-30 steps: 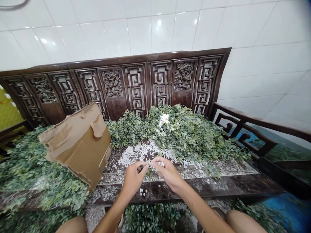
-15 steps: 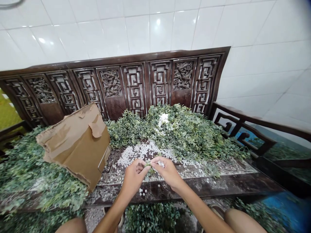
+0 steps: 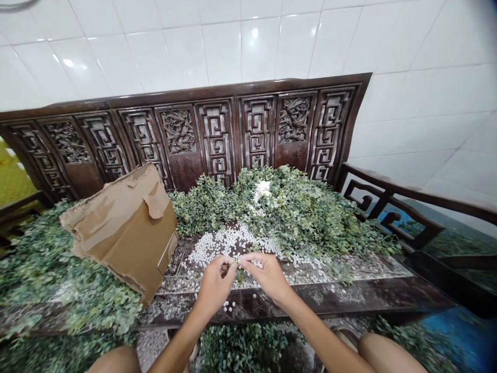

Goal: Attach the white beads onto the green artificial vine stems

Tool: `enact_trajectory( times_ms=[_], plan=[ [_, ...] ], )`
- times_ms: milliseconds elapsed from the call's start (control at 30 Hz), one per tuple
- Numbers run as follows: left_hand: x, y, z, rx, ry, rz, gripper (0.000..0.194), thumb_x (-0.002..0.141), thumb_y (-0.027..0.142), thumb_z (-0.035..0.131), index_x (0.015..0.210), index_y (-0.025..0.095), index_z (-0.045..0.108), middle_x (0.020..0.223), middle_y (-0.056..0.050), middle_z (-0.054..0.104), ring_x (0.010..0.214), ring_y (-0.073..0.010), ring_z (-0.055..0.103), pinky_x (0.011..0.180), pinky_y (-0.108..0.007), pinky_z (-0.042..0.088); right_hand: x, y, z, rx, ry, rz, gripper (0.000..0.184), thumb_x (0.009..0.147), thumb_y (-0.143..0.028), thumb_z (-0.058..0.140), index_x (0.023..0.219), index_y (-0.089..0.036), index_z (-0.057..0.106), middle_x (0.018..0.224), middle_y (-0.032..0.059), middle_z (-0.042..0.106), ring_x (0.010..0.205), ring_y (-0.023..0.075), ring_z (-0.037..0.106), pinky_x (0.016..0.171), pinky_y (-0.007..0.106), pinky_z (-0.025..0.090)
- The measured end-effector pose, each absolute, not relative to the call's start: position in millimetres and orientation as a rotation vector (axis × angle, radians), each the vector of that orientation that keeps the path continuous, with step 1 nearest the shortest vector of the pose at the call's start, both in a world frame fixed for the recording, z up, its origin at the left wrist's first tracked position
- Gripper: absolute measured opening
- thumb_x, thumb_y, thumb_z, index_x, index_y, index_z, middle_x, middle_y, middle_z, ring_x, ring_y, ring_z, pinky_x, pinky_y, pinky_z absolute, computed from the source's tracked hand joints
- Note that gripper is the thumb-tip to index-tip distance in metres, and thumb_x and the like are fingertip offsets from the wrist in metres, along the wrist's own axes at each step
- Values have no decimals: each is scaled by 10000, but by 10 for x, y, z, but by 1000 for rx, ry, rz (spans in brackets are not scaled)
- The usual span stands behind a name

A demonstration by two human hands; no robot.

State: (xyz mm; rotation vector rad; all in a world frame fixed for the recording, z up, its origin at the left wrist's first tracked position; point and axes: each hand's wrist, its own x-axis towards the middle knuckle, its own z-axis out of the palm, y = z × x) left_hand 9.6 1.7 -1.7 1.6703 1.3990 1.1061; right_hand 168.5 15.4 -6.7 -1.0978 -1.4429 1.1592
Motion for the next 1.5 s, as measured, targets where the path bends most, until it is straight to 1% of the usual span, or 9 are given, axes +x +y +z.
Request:
enact_trajectory(
  times_ms=[200, 300, 500, 800, 1033, 1233, 1400, 1500],
  plan=[
    [104, 11, 7, 1682, 1377, 1126, 170, 803, 315, 532, 742, 182, 618, 706, -4, 591, 680, -176, 564, 650, -266, 422, 1672, 138, -62, -1117, -1407, 1158, 151, 757, -317, 702, 792, -182, 760, 818, 45, 754, 824, 228, 671, 802, 324, 488],
    [99, 7, 17, 1682, 1386, 1134, 168, 796, 315, 536, 733, 182, 617, 710, -5, 595, 683, -177, 564, 656, -267, 424, 1673, 133, -48, -1111, -1435, 1161, 153, 776, -308, 680, 798, -180, 761, 824, 45, 756, 820, 226, 670, 799, 320, 486],
    [85, 4, 40, 1670, 1375, 1119, 163, 793, 307, 528, 703, 184, 584, 671, 11, 543, 658, -164, 529, 641, -257, 402, 1682, 111, -35, -1102, -1493, 1148, 178, 800, -319, 650, 823, -180, 760, 868, 54, 761, 850, 232, 673, 816, 325, 483],
    [97, 7, 62, 1586, 1345, 1145, 176, 757, 336, 561, 681, 180, 587, 648, 9, 546, 638, -159, 524, 619, -251, 404, 1662, 89, -23, -1122, -1489, 1082, 187, 808, -321, 624, 823, -177, 742, 865, 56, 757, 844, 232, 673, 810, 326, 487],
    [110, -6, 72, 1590, 1342, 1134, 163, 746, 320, 564, 675, 177, 599, 645, 5, 568, 644, -164, 542, 621, -253, 406, 1669, 104, -75, -1107, -1518, 1066, 184, 822, -315, 615, 835, -184, 743, 855, 46, 752, 831, 226, 666, 804, 322, 485],
    [112, 0, 61, 1539, 1344, 1133, 181, 759, 338, 569, 679, 178, 595, 622, 16, 560, 621, -158, 531, 598, -247, 394, 1677, 112, -59, -1087, -1542, 1065, 194, 835, -318, 610, 869, -193, 753, 851, 39, 747, 822, 224, 657, 792, 320, 482],
    [110, -9, 59, 1548, 1359, 1125, 175, 758, 329, 570, 682, 174, 602, 636, 11, 581, 639, -166, 553, 622, -259, 413, 1689, 103, -53, -1067, -1575, 1059, 196, 846, -310, 602, 890, -196, 756, 891, 53, 749, 849, 224, 659, 812, 320, 481],
    [115, -12, 41, 1534, 1368, 1116, 175, 754, 328, 579, 703, 167, 626, 661, -4, 614, 664, -177, 578, 643, -269, 433, 1684, 85, -60, -1058, -1608, 1013, 188, 859, -281, 587, 900, -201, 751, 885, 55, 739, 840, 214, 651, 794, 310, 480]
  ],
)
